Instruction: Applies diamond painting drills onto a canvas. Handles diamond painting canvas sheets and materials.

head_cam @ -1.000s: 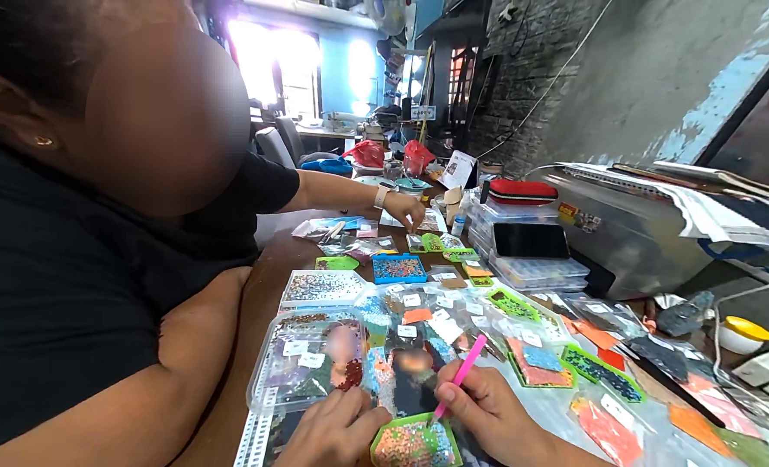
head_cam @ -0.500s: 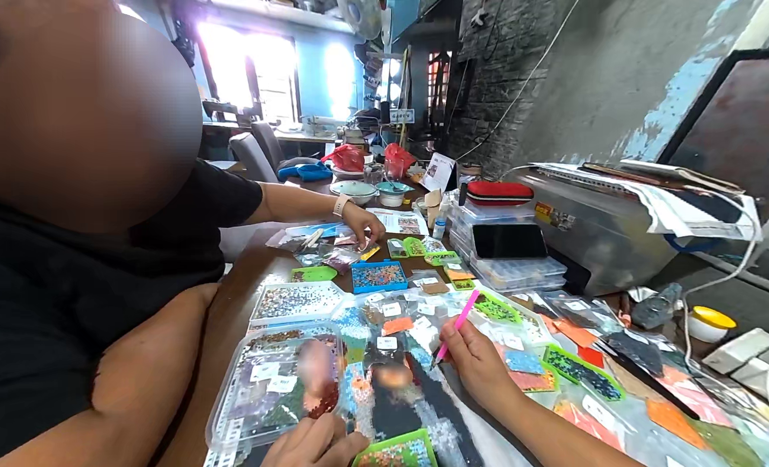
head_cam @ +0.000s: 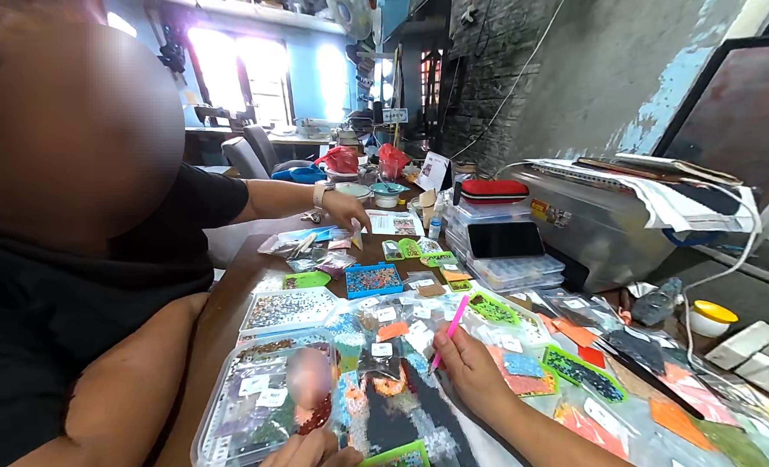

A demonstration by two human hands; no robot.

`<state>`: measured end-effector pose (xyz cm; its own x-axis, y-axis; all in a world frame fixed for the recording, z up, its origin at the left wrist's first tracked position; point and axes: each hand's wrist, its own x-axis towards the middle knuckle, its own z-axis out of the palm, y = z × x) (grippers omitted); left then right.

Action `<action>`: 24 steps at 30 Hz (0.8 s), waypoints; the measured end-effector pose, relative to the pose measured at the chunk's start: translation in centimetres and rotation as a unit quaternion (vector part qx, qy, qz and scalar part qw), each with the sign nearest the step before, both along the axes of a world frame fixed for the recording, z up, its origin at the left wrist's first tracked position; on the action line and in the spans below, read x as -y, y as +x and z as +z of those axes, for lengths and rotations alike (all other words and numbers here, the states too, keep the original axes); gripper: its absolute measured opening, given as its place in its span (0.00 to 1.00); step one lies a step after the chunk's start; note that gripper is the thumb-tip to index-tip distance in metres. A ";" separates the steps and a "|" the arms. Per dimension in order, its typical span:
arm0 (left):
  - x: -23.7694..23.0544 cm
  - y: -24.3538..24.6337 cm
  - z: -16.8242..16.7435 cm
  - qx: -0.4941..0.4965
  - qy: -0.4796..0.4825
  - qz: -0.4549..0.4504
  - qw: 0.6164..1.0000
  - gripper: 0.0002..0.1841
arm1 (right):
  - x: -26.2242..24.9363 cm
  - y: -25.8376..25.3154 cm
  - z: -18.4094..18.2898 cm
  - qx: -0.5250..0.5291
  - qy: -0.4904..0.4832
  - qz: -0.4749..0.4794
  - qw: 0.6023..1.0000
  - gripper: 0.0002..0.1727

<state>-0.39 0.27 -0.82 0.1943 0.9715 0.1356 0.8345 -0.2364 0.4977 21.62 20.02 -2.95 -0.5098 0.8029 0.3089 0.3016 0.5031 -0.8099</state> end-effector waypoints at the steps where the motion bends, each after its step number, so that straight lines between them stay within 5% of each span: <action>1: 0.0 0.0 0.0 -0.001 0.000 0.000 1.000 0.29 | 0.0 0.0 -0.1 -0.003 0.004 -0.002 1.000 0.21; 24: 0.0 -0.1 -0.1 0.005 0.008 -0.005 1.000 0.29 | -0.1 0.0 -0.2 0.023 0.034 -0.001 0.999 0.23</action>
<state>-0.49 0.26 -0.90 0.2027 0.9672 0.1534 0.8267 -0.2529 0.5026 21.63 20.09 -3.12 -0.5233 0.7815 0.3398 0.3383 0.5565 -0.7589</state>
